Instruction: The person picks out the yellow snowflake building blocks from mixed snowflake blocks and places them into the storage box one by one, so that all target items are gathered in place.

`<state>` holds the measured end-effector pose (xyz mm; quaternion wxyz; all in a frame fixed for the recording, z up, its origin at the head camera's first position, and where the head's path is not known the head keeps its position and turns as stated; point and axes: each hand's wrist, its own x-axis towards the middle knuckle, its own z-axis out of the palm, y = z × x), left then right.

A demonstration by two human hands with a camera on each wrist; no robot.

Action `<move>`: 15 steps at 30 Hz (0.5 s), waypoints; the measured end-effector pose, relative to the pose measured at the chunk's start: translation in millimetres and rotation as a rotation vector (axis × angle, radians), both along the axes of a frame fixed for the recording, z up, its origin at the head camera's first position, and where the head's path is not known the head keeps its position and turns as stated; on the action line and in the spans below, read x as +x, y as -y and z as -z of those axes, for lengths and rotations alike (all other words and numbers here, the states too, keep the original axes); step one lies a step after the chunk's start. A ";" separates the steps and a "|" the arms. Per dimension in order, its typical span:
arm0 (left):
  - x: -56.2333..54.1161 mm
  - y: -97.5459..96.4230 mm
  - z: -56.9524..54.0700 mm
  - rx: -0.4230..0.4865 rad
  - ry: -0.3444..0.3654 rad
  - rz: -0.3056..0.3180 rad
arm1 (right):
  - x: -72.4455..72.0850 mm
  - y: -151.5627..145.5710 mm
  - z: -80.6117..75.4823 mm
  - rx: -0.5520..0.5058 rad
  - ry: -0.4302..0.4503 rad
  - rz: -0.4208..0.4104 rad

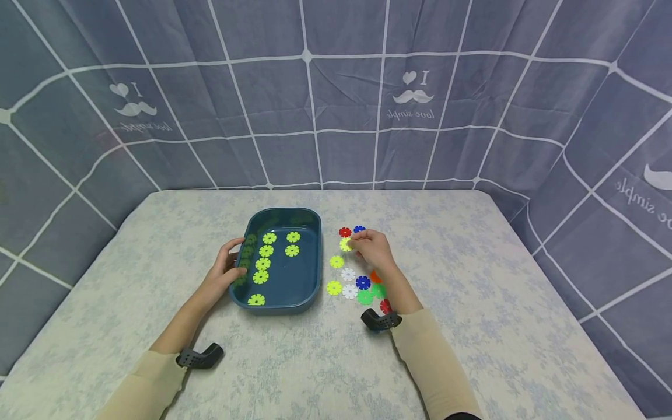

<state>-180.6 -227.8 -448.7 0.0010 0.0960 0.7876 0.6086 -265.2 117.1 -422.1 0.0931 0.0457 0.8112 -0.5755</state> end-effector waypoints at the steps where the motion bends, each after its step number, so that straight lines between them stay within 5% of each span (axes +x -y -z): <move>1: -0.1 0.1 -0.1 0.000 -0.001 0.000 | 0.5 0.7 -1.4 -0.001 -0.004 -0.003; 15: 0.5 -0.5 -0.5 -0.001 0.008 0.000 | 12.3 7.5 -20.3 -0.090 -0.099 -0.080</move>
